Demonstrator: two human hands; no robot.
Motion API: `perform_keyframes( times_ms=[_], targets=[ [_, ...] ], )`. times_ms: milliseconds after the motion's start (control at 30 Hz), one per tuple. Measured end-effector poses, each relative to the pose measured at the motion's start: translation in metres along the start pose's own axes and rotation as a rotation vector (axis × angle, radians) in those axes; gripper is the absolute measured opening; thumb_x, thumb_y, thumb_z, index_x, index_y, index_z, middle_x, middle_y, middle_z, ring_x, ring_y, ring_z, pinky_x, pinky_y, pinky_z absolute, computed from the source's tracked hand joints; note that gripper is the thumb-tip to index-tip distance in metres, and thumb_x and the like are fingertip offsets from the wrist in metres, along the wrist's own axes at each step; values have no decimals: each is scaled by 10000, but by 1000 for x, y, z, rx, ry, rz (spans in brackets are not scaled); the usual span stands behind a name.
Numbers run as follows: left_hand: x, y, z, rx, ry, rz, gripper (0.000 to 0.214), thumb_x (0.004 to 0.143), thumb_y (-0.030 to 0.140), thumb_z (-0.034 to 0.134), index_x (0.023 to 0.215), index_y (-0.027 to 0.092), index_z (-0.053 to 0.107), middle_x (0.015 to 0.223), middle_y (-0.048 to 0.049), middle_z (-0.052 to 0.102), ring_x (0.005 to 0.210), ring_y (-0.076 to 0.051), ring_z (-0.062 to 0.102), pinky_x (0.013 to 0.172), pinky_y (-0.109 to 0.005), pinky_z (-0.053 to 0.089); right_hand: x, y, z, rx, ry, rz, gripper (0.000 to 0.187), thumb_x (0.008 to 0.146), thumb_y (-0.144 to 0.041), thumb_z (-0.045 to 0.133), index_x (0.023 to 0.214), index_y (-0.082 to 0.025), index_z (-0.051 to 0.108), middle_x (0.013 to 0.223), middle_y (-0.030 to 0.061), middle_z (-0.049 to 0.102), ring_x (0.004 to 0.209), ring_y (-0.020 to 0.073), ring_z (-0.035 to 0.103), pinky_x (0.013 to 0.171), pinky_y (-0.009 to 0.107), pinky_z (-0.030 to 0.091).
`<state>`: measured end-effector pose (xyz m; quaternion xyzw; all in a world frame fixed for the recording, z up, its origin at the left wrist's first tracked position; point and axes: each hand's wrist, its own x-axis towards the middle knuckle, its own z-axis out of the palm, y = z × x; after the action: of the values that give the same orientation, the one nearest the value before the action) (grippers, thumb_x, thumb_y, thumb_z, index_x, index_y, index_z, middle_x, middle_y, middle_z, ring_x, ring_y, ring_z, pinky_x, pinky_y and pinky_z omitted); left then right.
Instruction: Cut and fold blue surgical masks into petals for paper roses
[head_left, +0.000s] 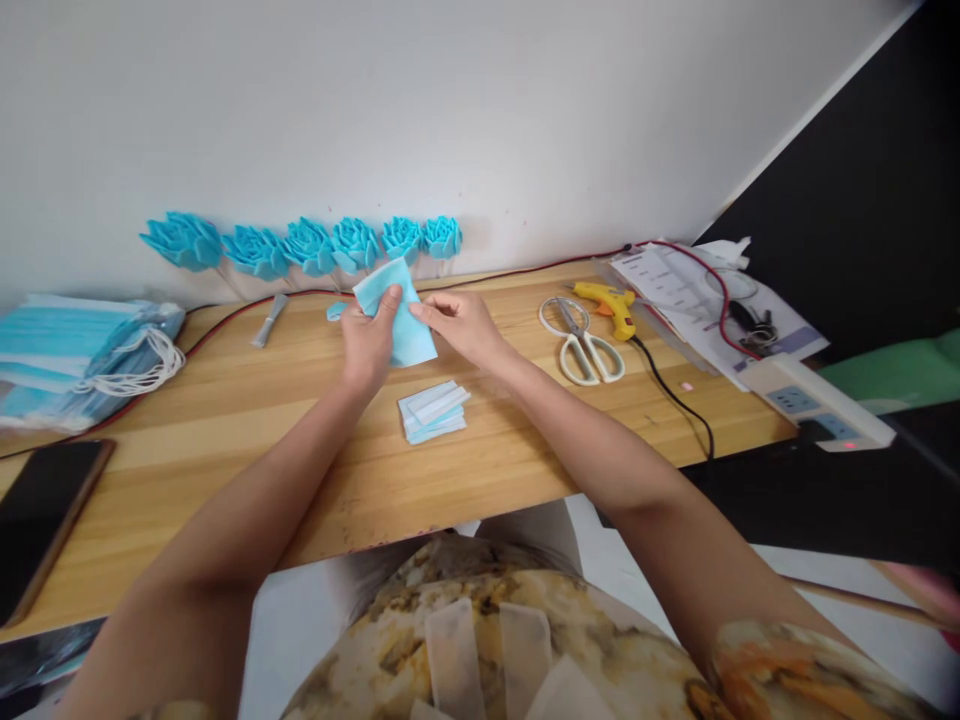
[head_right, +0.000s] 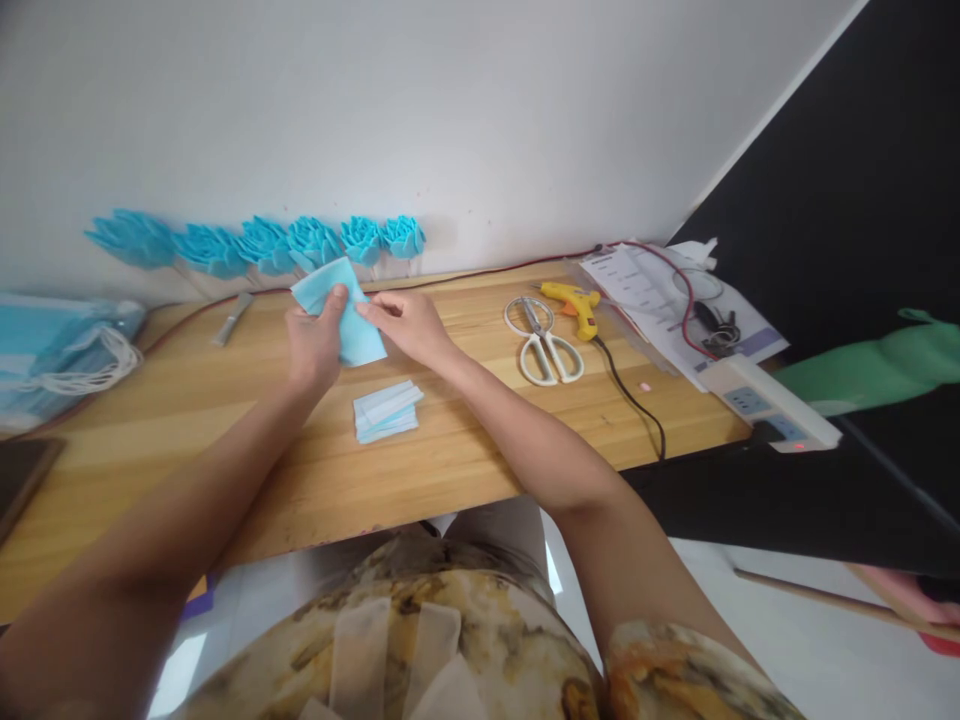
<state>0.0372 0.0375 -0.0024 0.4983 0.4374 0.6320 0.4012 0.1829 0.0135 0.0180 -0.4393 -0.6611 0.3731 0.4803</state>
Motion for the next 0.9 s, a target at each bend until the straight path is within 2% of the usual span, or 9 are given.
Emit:
perform_keyframes(
  times_ms=[133, 300, 367, 467, 667, 900],
  targets=[
    [-2, 1, 0, -20, -17, -19, 396, 732, 541, 771, 705, 178, 616, 633, 21, 583, 567, -106, 538, 519, -224, 449, 1, -1, -2, 70, 54, 31, 516, 799, -684, 607, 719, -174, 613, 686, -7, 548, 681, 118, 478, 651, 250, 386],
    [-7, 3, 0, -2, -94, 24, 386, 736, 540, 762, 699, 183, 621, 647, 9, 594, 608, -129, 564, 564, -241, 474, 2, -2, -4, 46, 85, 3, 491, 793, -645, 641, 652, -178, 577, 625, -26, 497, 633, 107, 444, 620, 251, 361],
    [-8, 3, 1, 7, -98, 16, 394, 727, 547, 764, 710, 181, 620, 653, 7, 593, 617, -133, 567, 575, -244, 480, 3, -2, -6, 17, 133, -1, 480, 815, -623, 624, 637, -180, 570, 625, -19, 525, 649, 113, 475, 651, 253, 384],
    [-9, 4, 1, 7, -101, 7, 417, 708, 554, 777, 733, 165, 628, 687, -6, 616, 653, -140, 581, 609, -252, 499, 4, -2, -8, 50, 152, -3, 446, 821, -612, 619, 725, -177, 626, 695, -2, 593, 695, 124, 521, 692, 254, 418],
    [-13, 5, 4, -99, -222, -24, 431, 660, 530, 833, 809, 159, 671, 755, -26, 683, 713, -156, 626, 664, -262, 537, 2, -1, -6, 18, 177, -24, 421, 797, -583, 662, 683, -184, 586, 655, -25, 503, 649, 110, 425, 628, 255, 367],
    [-15, 5, 4, -123, -237, -81, 398, 650, 482, 853, 805, 152, 691, 758, -22, 688, 637, -129, 597, 585, -240, 508, 4, -2, -9, 102, 203, -30, 377, 823, -547, 640, 724, -187, 588, 675, -32, 520, 668, 107, 460, 676, 249, 402]
  ],
)
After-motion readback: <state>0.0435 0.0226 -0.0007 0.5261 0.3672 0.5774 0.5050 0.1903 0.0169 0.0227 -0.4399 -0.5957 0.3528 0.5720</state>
